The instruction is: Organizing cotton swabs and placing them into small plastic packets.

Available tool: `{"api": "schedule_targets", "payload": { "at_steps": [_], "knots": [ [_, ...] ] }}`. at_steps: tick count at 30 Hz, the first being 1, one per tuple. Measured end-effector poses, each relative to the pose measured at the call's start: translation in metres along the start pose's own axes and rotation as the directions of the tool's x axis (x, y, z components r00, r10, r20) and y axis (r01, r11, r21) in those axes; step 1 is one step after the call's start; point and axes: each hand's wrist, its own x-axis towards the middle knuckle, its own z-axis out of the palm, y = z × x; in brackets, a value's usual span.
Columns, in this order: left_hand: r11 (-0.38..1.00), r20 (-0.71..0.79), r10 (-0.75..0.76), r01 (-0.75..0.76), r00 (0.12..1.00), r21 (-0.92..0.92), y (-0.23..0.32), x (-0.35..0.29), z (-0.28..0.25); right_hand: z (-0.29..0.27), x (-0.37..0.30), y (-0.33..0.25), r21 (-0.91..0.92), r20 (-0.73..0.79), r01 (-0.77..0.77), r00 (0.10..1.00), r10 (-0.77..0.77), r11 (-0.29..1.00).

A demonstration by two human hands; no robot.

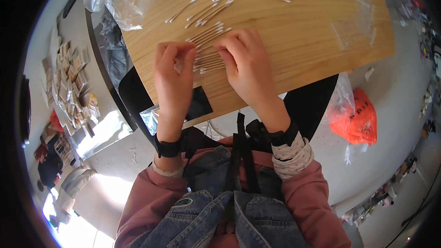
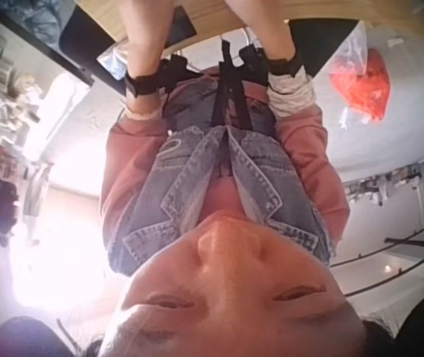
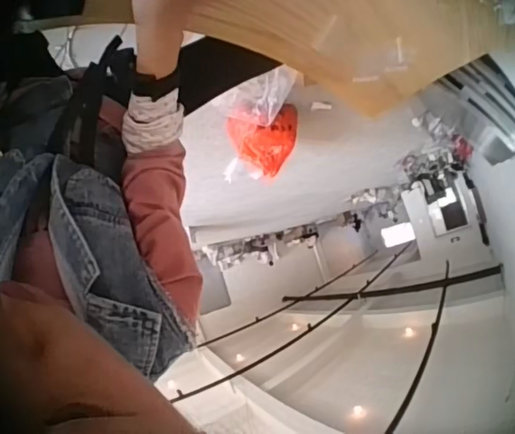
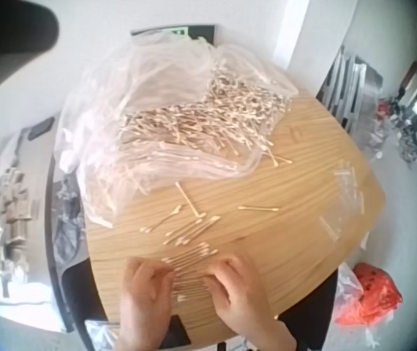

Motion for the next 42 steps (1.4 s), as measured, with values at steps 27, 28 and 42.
{"api": "schedule_targets", "payload": {
  "at_steps": [27, 28, 42],
  "knots": [
    [0.491, -0.157, -0.236, -0.022, 0.959, -0.871, 0.026, -0.015, 0.043, 0.016, -0.001, 0.003, 0.669, -0.142, -0.106, 0.954, 0.266, 0.736],
    [0.492, -0.156, -0.235, -0.021, 0.959, -0.870, 0.023, -0.016, 0.044, 0.019, 0.000, -0.003, 0.704, -0.112, -0.125, 0.953, 0.282, 0.699],
    [0.784, 0.249, 0.133, -0.256, 0.959, 0.566, 0.011, -0.031, 0.036, -0.022, -0.010, 0.019, 0.515, -0.198, -0.118, 0.947, 0.252, 0.849]
  ]
}}
